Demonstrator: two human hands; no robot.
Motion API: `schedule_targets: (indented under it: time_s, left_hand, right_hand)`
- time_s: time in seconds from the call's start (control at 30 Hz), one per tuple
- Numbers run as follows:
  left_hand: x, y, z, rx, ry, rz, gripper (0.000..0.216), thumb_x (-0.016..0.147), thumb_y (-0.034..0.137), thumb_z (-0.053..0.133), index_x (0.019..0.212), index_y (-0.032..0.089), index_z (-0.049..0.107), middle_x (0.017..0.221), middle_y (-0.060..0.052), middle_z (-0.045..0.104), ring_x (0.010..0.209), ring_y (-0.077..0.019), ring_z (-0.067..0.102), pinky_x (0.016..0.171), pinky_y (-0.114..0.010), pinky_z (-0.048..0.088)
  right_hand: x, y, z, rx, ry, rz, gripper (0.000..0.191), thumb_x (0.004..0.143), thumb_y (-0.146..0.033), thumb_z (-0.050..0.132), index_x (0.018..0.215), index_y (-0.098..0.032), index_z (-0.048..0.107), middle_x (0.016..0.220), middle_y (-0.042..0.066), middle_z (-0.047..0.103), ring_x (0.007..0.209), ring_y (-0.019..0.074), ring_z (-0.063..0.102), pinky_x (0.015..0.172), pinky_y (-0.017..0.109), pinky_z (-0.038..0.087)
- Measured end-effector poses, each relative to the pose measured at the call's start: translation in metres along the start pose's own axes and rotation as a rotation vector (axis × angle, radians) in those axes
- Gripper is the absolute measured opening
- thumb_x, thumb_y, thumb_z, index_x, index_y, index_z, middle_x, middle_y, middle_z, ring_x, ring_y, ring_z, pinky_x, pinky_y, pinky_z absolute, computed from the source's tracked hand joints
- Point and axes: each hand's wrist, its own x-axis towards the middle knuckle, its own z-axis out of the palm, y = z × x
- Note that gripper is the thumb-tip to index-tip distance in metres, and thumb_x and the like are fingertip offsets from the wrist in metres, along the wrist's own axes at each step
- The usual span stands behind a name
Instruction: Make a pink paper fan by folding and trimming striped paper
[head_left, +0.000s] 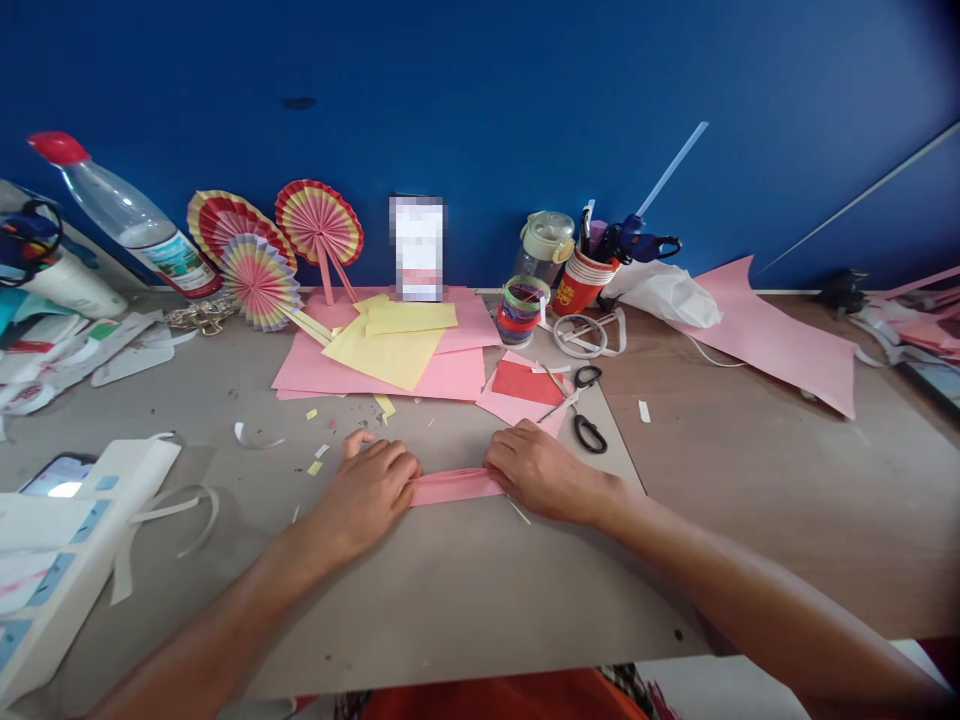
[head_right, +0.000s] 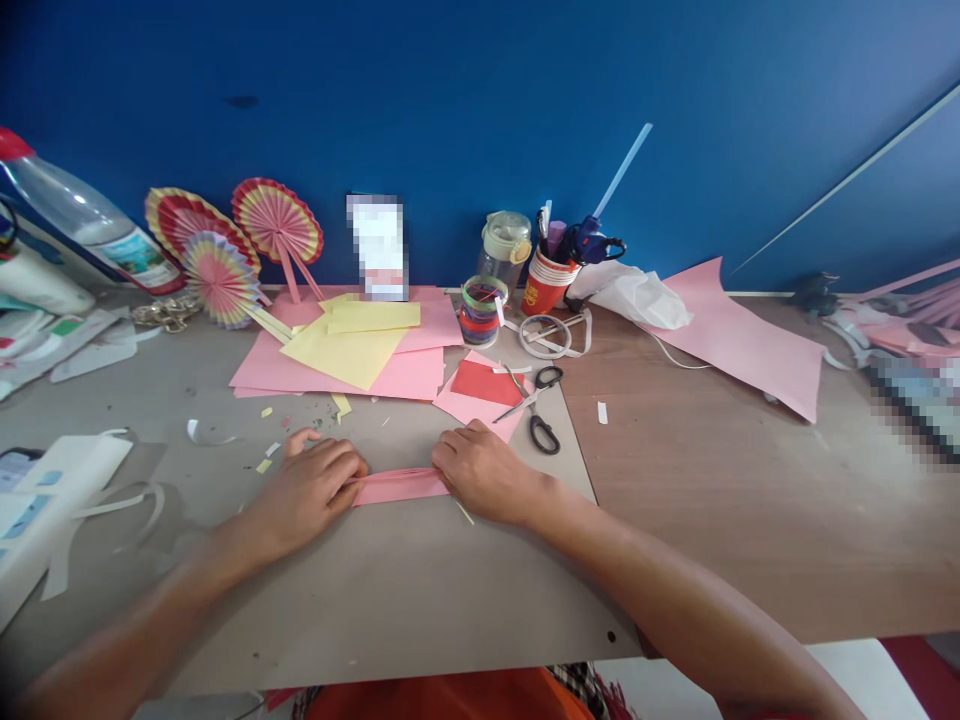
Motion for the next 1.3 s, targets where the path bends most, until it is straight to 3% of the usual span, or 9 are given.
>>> schedule_targets:
  time_s: [0.27, 0.47, 0.73, 1.07, 1.3]
  left_hand:
    - [-0.003, 0.004, 0.001, 0.183, 0.056, 0.095, 0.025, 0.088, 0.005, 0.035, 0.074, 0.019, 0.050, 0.073, 0.000, 0.052, 0.069, -0.0155, 0.047, 0.093, -0.044, 0.029]
    - [-0.006, 0.004, -0.003, 0.263, 0.045, 0.153, 0.029, 0.079, -0.004, 0.034, 0.077, 0.020, 0.050, 0.077, -0.001, 0.052, 0.072, -0.0156, 0.045, 0.095, -0.046, 0.029]
    - [-0.009, 0.018, -0.009, 0.385, 0.124, 0.198, 0.026, 0.078, -0.002, 0.042, 0.075, 0.021, 0.054, 0.076, 0.000, 0.056, 0.072, -0.0165, 0.047, 0.094, -0.044, 0.030]
    - [-0.026, 0.033, -0.002, 0.502, 0.134, 0.185, 0.024, 0.079, 0.001, 0.046, 0.078, 0.021, 0.060, 0.074, -0.002, 0.055, 0.072, -0.0184, 0.050, 0.097, -0.041, 0.031]
    - [-0.023, 0.029, -0.004, 0.390, 0.090, 0.218, 0.026, 0.070, -0.002, 0.045, 0.080, 0.017, 0.060, 0.076, -0.003, 0.055, 0.066, -0.0164, 0.051, 0.092, -0.041, 0.030]
  right_hand:
    - [-0.001, -0.009, -0.006, -0.145, 0.104, -0.115, 0.017, 0.078, -0.003, 0.046, 0.072, -0.017, 0.054, 0.072, 0.004, 0.053, 0.064, 0.0161, 0.035, 0.065, 0.032, 0.022]
    - [-0.001, -0.011, -0.007, -0.186, 0.085, -0.175, 0.016, 0.072, -0.002, 0.052, 0.072, -0.018, 0.054, 0.072, 0.003, 0.053, 0.067, 0.0164, 0.036, 0.065, 0.032, 0.021]
    - [-0.006, -0.016, -0.014, -0.196, -0.021, -0.233, 0.016, 0.070, -0.002, 0.056, 0.073, -0.018, 0.056, 0.075, 0.005, 0.055, 0.068, 0.0168, 0.040, 0.064, 0.033, 0.021]
    - [-0.028, -0.020, -0.006, -0.186, -0.007, -0.155, 0.019, 0.079, -0.004, 0.052, 0.091, -0.013, 0.063, 0.085, 0.008, 0.058, 0.074, 0.0190, 0.041, 0.065, 0.034, 0.026]
    - [-0.027, -0.020, 0.000, -0.088, 0.041, -0.056, 0.019, 0.077, -0.002, 0.051, 0.086, -0.014, 0.063, 0.083, 0.007, 0.057, 0.074, 0.0180, 0.040, 0.065, 0.031, 0.027]
